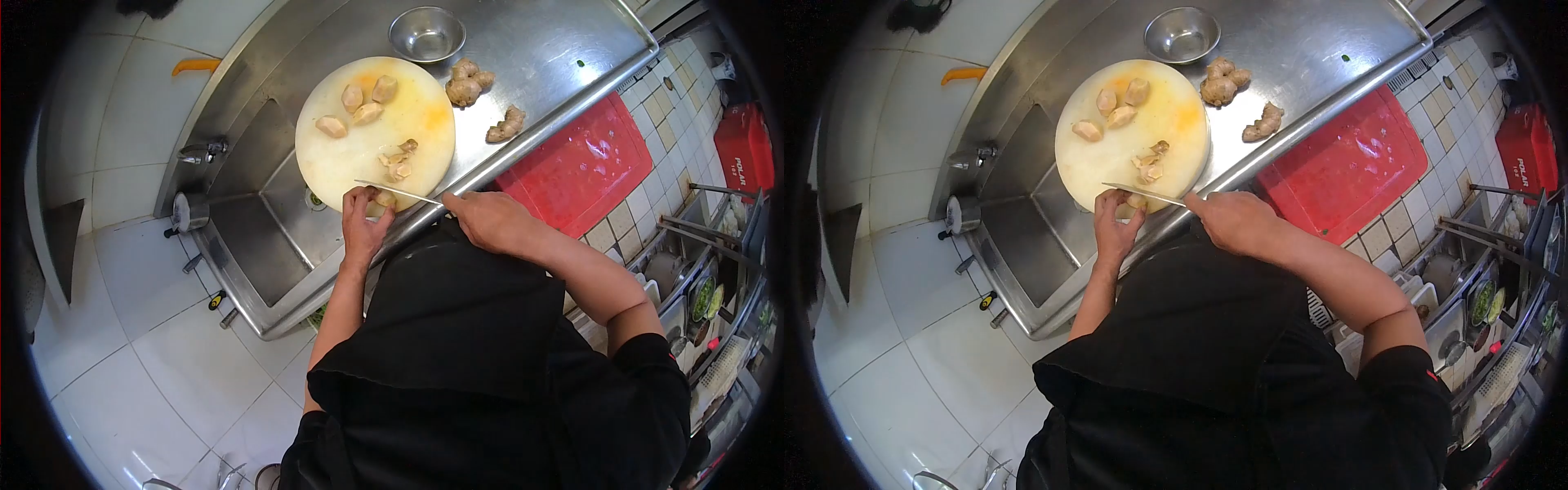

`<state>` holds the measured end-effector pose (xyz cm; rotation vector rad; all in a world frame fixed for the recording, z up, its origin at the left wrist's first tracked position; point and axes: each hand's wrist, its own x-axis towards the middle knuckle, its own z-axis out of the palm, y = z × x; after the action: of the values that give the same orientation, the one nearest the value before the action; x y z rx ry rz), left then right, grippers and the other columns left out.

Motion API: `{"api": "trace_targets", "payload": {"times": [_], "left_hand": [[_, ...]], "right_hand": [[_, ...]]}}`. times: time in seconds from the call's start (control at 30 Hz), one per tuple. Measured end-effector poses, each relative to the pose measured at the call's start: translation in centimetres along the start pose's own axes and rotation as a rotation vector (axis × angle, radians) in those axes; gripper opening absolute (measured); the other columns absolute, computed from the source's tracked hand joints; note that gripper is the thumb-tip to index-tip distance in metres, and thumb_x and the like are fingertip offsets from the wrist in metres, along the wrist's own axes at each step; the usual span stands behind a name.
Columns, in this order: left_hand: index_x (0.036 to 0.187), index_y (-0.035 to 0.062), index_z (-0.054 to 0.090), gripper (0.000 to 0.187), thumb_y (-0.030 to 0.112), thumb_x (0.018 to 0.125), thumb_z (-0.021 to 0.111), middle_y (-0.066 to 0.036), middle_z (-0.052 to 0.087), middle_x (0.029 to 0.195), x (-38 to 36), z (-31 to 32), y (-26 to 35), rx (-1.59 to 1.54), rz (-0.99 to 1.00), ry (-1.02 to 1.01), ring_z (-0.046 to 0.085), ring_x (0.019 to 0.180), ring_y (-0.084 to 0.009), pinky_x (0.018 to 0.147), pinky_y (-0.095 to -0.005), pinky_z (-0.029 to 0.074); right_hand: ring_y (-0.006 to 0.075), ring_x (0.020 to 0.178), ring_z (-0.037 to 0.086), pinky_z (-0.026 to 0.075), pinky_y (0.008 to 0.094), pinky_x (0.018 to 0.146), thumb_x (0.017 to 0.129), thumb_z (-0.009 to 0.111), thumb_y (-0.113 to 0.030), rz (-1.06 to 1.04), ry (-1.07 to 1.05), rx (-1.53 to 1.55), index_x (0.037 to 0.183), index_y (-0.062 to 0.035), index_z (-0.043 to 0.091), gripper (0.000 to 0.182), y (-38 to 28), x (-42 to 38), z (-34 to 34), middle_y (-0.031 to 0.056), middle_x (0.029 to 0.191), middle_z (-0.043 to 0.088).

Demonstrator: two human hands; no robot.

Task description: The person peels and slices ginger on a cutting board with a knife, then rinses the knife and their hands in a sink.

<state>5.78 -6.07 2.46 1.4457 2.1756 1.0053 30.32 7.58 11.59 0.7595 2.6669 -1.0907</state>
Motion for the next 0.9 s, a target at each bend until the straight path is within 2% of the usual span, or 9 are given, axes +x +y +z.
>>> {"api": "trace_targets", "payload": {"times": [0.2,0.4,0.47,0.7,0.77,0.9], "left_hand": [[0.116,0.0013,0.064,0.045,0.013,0.077,0.084,-0.011,0.057,0.11,0.4,-0.5,0.4,0.032,-0.04,-0.047,0.063,0.102,-0.0267,0.093,-0.038,0.052],[0.115,0.003,0.063,0.045,0.014,0.077,0.085,-0.011,0.058,0.111,0.1,-0.3,-0.7,0.007,-0.048,-0.044,0.062,0.104,-0.0265,0.094,-0.0375,0.052],[0.114,0.0046,0.061,0.045,0.014,0.077,0.085,-0.012,0.058,0.116,-0.1,-0.5,-1.0,-0.016,0.012,-0.037,0.062,0.108,-0.0283,0.096,-0.038,0.051],[0.11,0.0062,0.056,0.043,0.014,0.078,0.084,-0.018,0.06,0.132,-0.9,-1.0,-1.2,0.077,0.112,-0.001,0.061,0.121,-0.0369,0.101,-0.0422,0.05],[0.108,0.0054,0.055,0.043,0.015,0.077,0.083,-0.02,0.061,0.133,-0.8,-1.1,-1.1,0.05,0.076,-0.043,0.061,0.12,-0.0395,0.1,-0.0441,0.051],[0.107,0.0044,0.055,0.042,0.015,0.077,0.083,-0.02,0.062,0.131,-0.4,-1.1,-0.4,0.045,0.038,-0.039,0.062,0.118,-0.04,0.1,-0.0445,0.051]], "right_hand": [[0.0414,0.085,0.07,0.055,0.0549,0.075,0.094,0.054,-0.009,-0.002,-0.043,-0.032,0.128,-0.0017,0.05,0.035,0.1,0.5,0.1,0.0221,0.088,0.069],[0.0453,0.09,0.07,0.054,0.055,0.079,0.095,0.05,-0.009,0.068,-0.177,0.074,0.124,0.0009,0.053,0.032,1.0,3.3,-0.1,0.026,0.093,0.071],[0.0484,0.092,0.067,0.05,0.0575,0.081,0.097,0.052,-0.013,0.01,-0.15,0.167,0.116,0.0021,0.051,0.024,2.3,4.6,1.2,0.0286,0.089,0.068],[0.049,0.099,0.065,0.049,0.0576,0.085,0.1,0.052,-0.018,0.076,-0.173,0.264,0.121,0.0,0.051,0.028,2.8,3.6,0.6,0.0305,0.096,0.067],[0.0497,0.098,0.064,0.049,0.0579,0.085,0.1,0.052,-0.016,0.074,0.081,0.266,0.121,-0.0005,0.051,0.026,3.5,2.9,2.2,0.0297,0.095,0.067],[0.05,0.095,0.064,0.049,0.0588,0.084,0.1,0.05,-0.015,0.113,0.03,0.246,0.12,-0.0001,0.051,0.025,2.0,1.8,0.7,0.0289,0.093,0.067]]}}
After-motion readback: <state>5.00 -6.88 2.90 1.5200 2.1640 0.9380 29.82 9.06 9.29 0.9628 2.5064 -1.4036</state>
